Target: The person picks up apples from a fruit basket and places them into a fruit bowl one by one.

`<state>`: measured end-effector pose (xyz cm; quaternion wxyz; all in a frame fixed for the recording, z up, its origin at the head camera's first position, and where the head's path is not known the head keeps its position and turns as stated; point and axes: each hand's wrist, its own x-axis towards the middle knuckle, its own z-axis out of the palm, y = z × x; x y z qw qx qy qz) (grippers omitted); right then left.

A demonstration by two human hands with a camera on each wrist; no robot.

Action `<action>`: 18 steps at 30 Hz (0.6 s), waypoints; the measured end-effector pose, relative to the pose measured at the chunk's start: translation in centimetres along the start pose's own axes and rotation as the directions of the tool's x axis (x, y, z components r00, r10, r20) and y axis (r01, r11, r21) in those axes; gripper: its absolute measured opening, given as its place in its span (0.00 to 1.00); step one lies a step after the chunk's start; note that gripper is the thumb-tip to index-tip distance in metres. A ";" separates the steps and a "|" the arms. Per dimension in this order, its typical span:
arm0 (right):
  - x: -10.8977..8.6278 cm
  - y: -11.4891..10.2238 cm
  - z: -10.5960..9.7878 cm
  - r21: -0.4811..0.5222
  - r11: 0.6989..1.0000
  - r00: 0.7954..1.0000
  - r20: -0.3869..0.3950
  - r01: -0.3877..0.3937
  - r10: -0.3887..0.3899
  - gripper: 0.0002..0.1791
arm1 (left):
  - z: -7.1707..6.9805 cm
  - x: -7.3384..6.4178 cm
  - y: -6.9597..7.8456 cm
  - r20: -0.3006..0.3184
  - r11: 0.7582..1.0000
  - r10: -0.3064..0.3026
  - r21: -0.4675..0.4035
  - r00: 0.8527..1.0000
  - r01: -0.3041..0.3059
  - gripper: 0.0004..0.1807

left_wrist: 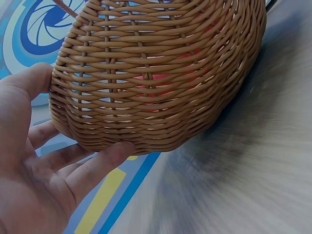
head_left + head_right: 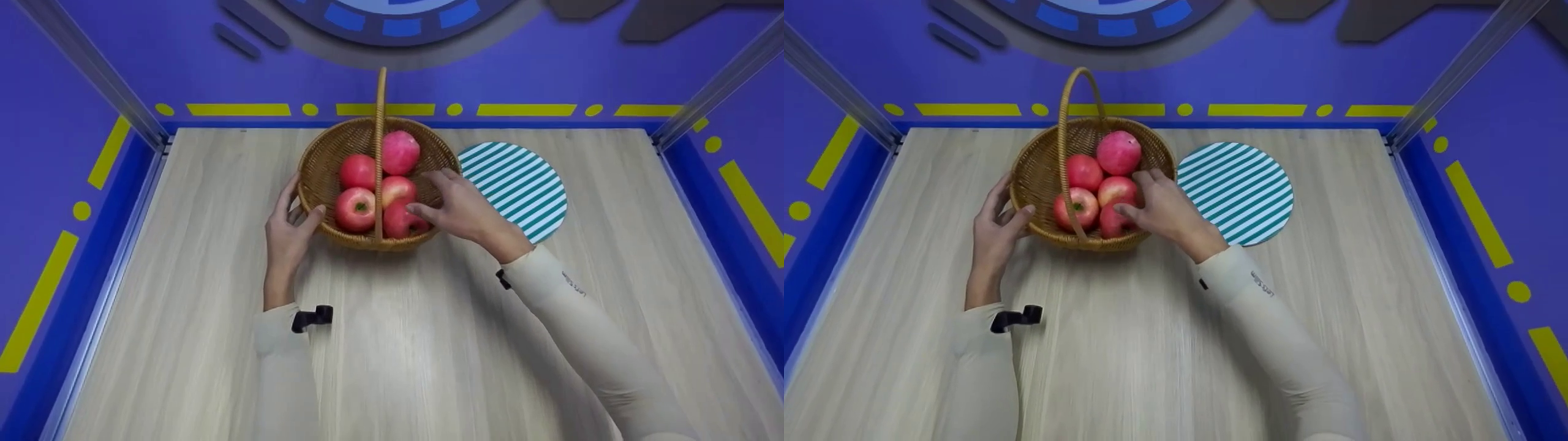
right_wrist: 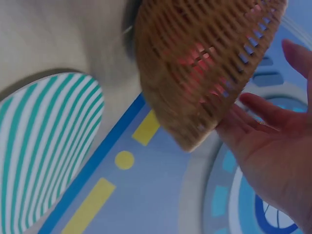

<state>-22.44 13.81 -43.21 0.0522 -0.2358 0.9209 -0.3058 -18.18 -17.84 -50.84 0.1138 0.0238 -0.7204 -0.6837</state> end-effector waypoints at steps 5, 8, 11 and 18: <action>0.7 -1.0 0.7 -0.055 0.998 0.995 0.098 -0.020 0.026 0.36 | 0.0 0.0 0.0 -0.004 1.000 0.011 0.000 1.000 -0.011 0.39; 1.1 -1.5 1.3 -0.118 0.992 0.989 0.136 -0.033 0.049 0.34 | 0.0 0.0 0.0 -0.003 1.000 0.017 -0.010 1.000 -0.017 0.39; 1.4 -1.9 1.8 -0.175 0.983 0.984 0.154 -0.064 0.092 0.33 | 0.0 0.0 -0.1 -0.005 1.000 0.027 -0.012 1.000 -0.027 0.39; 1.8 -2.6 2.6 -0.256 0.958 0.970 0.165 -0.131 0.177 0.37 | 0.0 0.1 -0.1 0.001 0.999 0.047 0.026 0.999 -0.047 0.38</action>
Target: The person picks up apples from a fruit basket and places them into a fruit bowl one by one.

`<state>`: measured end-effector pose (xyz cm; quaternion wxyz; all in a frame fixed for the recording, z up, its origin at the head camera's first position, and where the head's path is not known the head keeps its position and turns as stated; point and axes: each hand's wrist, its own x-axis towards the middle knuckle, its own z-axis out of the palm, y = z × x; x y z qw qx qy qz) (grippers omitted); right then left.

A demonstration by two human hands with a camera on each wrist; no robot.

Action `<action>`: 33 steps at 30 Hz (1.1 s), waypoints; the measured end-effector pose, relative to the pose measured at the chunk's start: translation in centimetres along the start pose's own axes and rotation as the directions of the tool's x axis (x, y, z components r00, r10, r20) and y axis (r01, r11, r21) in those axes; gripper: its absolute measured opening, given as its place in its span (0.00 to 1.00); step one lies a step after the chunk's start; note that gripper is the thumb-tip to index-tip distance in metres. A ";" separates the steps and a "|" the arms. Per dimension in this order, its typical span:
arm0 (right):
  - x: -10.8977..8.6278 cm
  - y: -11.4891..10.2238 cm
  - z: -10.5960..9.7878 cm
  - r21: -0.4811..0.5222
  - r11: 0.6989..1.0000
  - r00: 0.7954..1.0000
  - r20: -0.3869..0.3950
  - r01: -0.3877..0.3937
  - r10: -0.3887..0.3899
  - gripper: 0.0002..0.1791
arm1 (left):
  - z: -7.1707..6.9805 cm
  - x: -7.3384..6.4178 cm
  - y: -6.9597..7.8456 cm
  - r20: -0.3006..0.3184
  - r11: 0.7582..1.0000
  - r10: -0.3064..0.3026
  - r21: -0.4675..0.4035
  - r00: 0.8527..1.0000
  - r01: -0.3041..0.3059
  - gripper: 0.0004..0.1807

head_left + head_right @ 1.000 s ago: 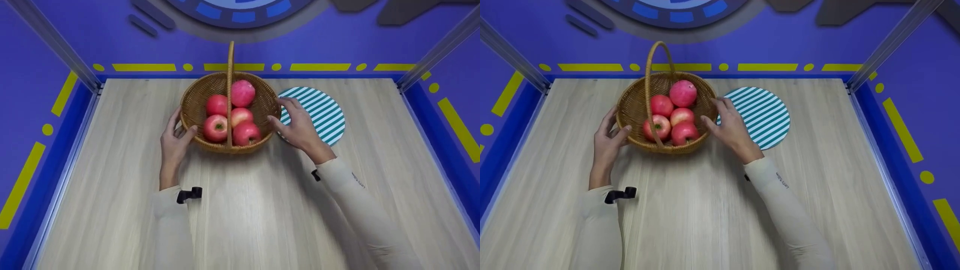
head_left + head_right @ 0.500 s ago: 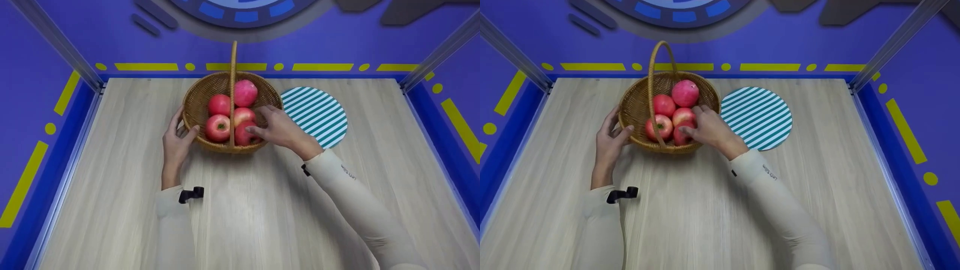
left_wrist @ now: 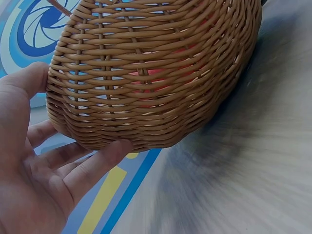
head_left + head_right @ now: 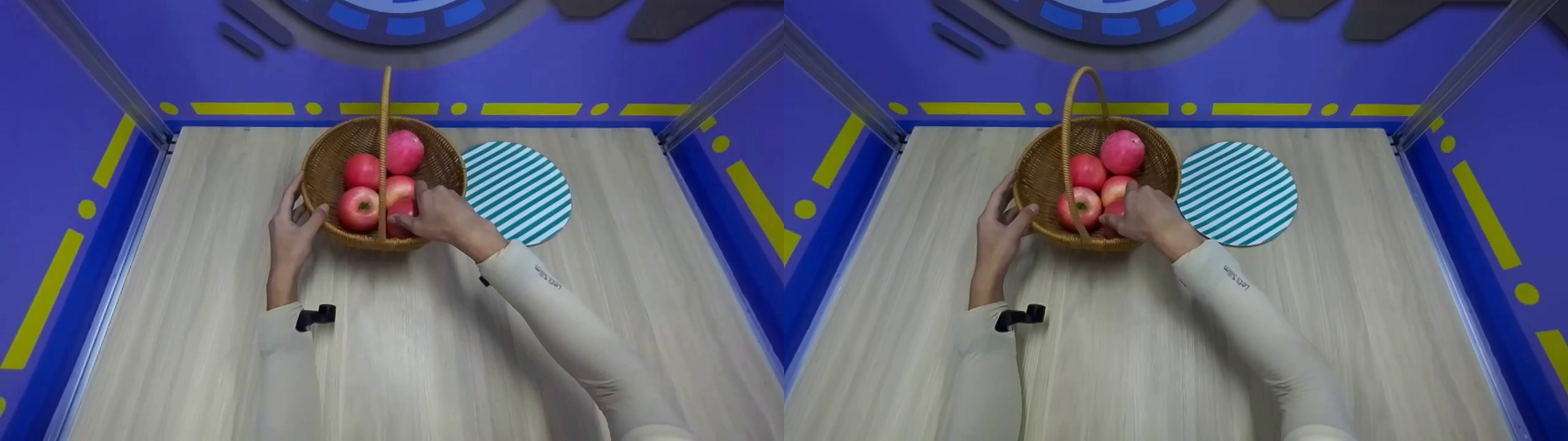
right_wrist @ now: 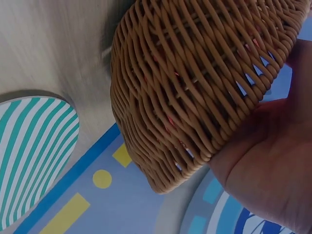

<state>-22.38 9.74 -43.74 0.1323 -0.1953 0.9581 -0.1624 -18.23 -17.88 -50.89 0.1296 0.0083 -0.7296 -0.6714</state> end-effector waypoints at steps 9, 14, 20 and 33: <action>0.3 0.2 -0.3 0.029 1.000 0.999 0.033 0.001 -0.002 0.37 | -0.1 0.0 0.1 0.008 0.999 -0.037 -0.004 0.999 0.037 0.38; 0.1 0.7 -0.7 0.094 0.995 0.999 0.041 0.032 -0.036 0.34 | 0.0 0.0 0.1 0.005 0.999 -0.039 -0.012 0.999 0.039 0.39; -0.2 1.2 -1.1 0.170 0.979 0.993 0.010 0.114 -0.117 0.33 | 0.0 0.0 0.1 -0.003 0.999 -0.040 -0.028 0.999 0.040 0.39; -1.2 2.7 -1.9 0.334 0.924 0.981 -0.097 0.189 -0.165 0.40 | 0.0 -0.1 0.0 -0.002 1.000 -0.007 -0.010 1.000 0.007 0.39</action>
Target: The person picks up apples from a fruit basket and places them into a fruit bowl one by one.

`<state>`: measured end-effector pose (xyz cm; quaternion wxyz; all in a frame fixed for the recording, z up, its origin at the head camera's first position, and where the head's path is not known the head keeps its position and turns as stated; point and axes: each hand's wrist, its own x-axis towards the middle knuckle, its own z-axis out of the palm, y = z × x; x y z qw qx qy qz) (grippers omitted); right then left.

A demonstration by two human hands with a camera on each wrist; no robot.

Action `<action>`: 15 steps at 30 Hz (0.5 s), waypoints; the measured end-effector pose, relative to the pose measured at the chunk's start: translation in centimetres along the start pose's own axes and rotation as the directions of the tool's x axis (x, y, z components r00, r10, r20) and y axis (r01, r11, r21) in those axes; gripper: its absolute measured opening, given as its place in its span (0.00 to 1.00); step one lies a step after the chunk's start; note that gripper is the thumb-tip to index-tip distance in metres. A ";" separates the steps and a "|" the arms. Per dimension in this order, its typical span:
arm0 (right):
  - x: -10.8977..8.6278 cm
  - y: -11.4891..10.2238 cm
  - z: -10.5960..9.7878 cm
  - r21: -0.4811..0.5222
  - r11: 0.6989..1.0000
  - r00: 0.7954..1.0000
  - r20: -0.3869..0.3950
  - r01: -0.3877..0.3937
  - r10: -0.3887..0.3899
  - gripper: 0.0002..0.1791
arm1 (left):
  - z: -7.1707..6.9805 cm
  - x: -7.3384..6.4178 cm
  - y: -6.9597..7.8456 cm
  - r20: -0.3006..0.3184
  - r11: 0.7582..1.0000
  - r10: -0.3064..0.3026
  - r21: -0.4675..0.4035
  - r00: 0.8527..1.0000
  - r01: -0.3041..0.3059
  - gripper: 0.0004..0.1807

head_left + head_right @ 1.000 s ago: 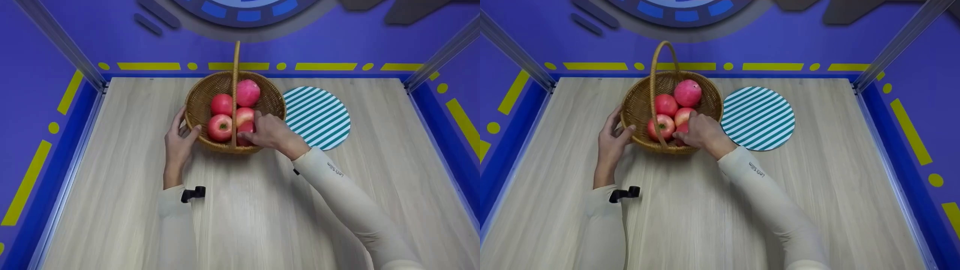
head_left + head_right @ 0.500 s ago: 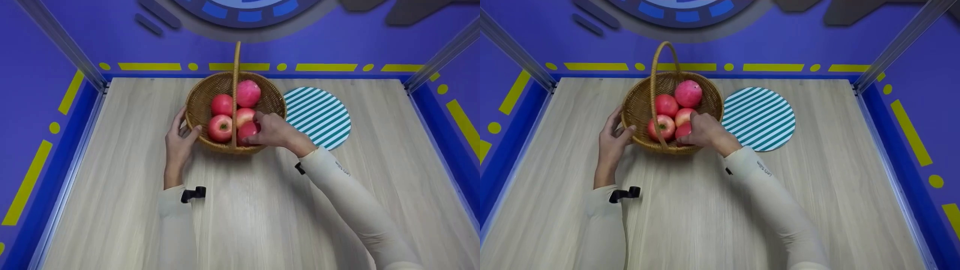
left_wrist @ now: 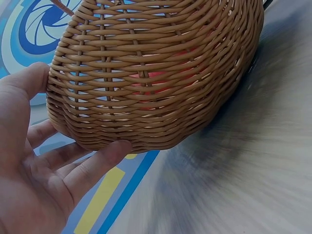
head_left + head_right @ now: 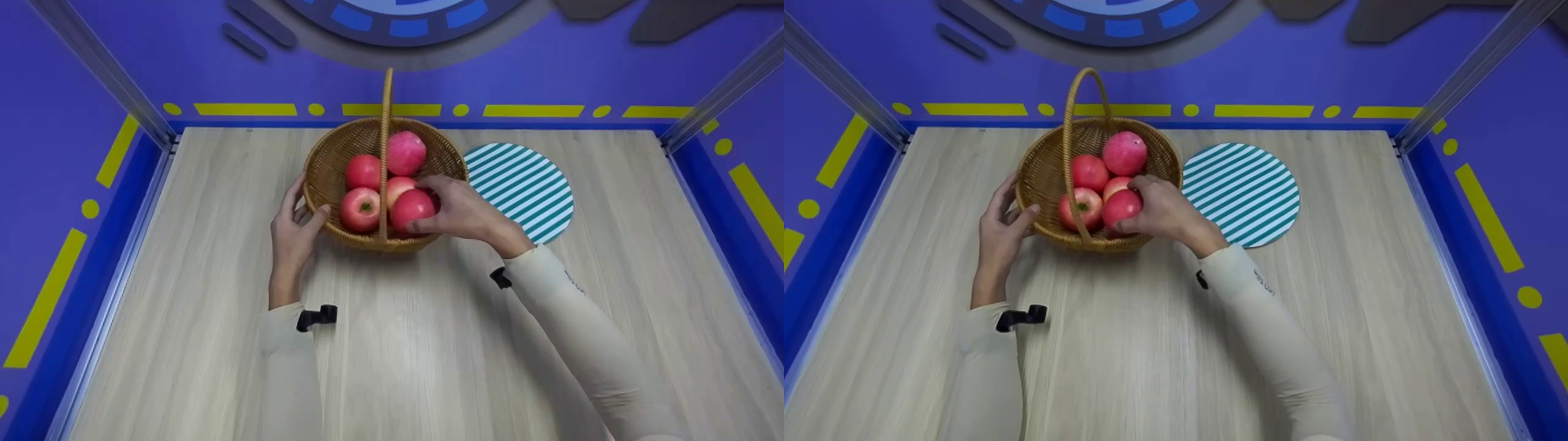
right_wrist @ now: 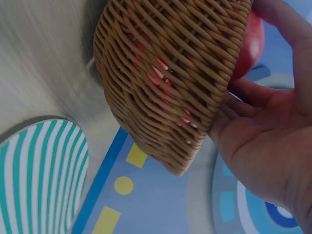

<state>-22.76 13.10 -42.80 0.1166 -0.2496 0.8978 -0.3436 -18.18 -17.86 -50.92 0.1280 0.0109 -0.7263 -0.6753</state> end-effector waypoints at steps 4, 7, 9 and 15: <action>-0.4 0.7 -0.2 0.137 0.991 0.999 -0.048 -0.013 0.020 0.38 | 0.1 0.0 0.0 -0.001 1.000 0.016 -0.004 1.000 -0.016 0.39; -0.7 1.1 -0.5 0.232 0.973 0.995 -0.089 -0.015 0.036 0.39 | 0.1 0.0 0.1 -0.002 1.000 0.013 -0.003 1.000 -0.013 0.38; -1.0 1.5 -0.8 0.280 0.960 0.993 -0.112 -0.014 0.047 0.39 | 0.1 0.0 0.0 -0.003 1.000 0.009 0.001 1.000 -0.008 0.38; -1.5 2.6 -1.4 0.419 0.908 0.990 -0.136 0.022 0.039 0.37 | 0.1 0.1 -0.2 -0.013 1.000 0.009 -0.003 1.000 -0.009 0.38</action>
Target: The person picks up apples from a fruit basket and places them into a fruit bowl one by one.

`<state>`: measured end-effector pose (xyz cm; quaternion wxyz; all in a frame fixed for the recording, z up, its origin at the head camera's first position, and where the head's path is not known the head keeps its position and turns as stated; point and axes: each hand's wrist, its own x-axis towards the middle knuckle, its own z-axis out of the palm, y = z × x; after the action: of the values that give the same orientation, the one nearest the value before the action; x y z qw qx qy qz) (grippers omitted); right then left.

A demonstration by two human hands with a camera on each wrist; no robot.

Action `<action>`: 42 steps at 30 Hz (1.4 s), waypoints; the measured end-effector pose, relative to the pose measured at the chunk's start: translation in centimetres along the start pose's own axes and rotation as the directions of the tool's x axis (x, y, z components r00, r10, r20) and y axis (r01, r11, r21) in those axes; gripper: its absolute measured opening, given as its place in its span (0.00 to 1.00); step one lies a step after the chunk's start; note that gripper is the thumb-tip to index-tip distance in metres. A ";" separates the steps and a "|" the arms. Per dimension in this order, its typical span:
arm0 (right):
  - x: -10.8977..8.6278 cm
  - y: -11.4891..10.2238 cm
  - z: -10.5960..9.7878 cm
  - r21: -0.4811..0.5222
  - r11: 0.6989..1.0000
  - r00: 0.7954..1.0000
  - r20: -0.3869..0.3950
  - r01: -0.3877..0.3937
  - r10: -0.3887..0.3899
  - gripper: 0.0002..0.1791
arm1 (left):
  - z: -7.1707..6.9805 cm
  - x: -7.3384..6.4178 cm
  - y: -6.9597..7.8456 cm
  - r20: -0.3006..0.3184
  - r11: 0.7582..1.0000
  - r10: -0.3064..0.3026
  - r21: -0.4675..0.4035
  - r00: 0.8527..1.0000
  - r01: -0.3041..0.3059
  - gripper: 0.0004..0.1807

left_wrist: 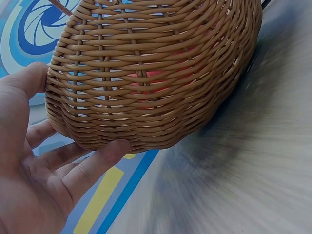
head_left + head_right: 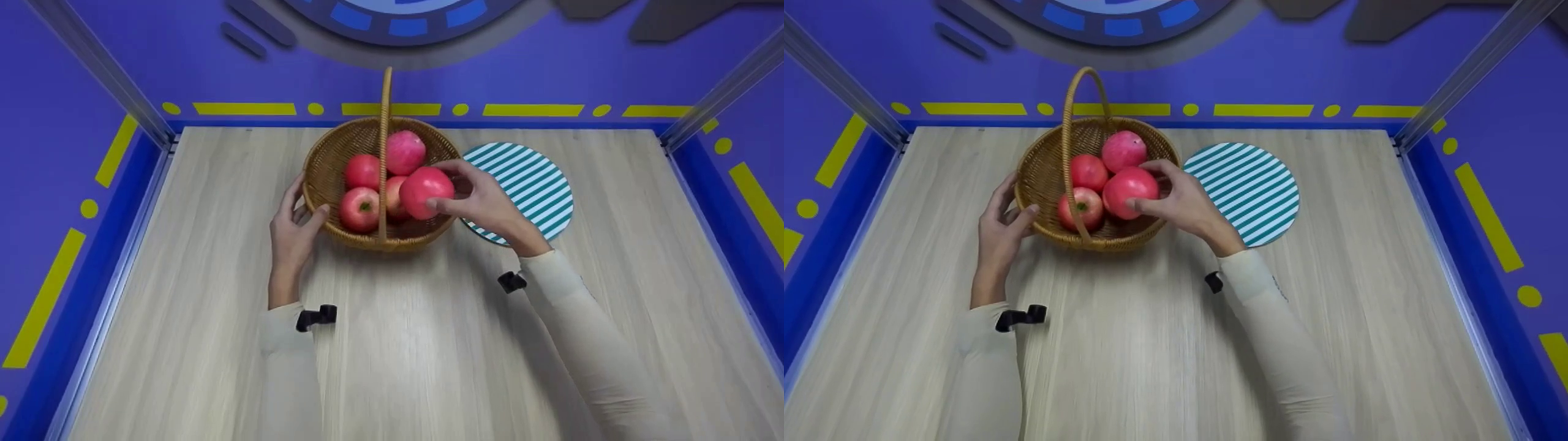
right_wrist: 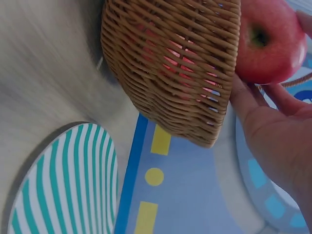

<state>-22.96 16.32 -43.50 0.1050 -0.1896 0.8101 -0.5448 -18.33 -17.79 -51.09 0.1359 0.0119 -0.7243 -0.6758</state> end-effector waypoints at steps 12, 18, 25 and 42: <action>-0.7 1.1 -1.7 0.161 0.987 0.997 -0.078 0.007 0.006 0.41 | 0.0 -0.1 0.0 0.000 1.000 0.002 0.008 1.000 -0.002 0.38; -0.7 1.3 -2.8 0.177 0.984 0.987 -0.159 0.027 0.001 0.39 | -0.2 -0.1 0.0 0.008 1.000 -0.023 0.018 1.000 0.023 0.39; -0.5 1.6 -3.8 0.164 0.984 0.969 -0.245 0.069 -0.028 0.41 | -0.1 -0.1 0.0 0.005 1.000 -0.021 0.018 1.000 0.021 0.38; 0.7 3.4 -6.6 0.038 0.996 0.948 -0.313 0.080 -0.065 0.47 | -0.1 -0.2 0.0 0.007 1.000 -0.019 -0.003 1.000 0.019 0.39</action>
<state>-26.71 22.69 -44.08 -0.0394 -0.1284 0.7951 -0.5914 -18.16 -17.86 -51.09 0.1268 0.0161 -0.7237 -0.6782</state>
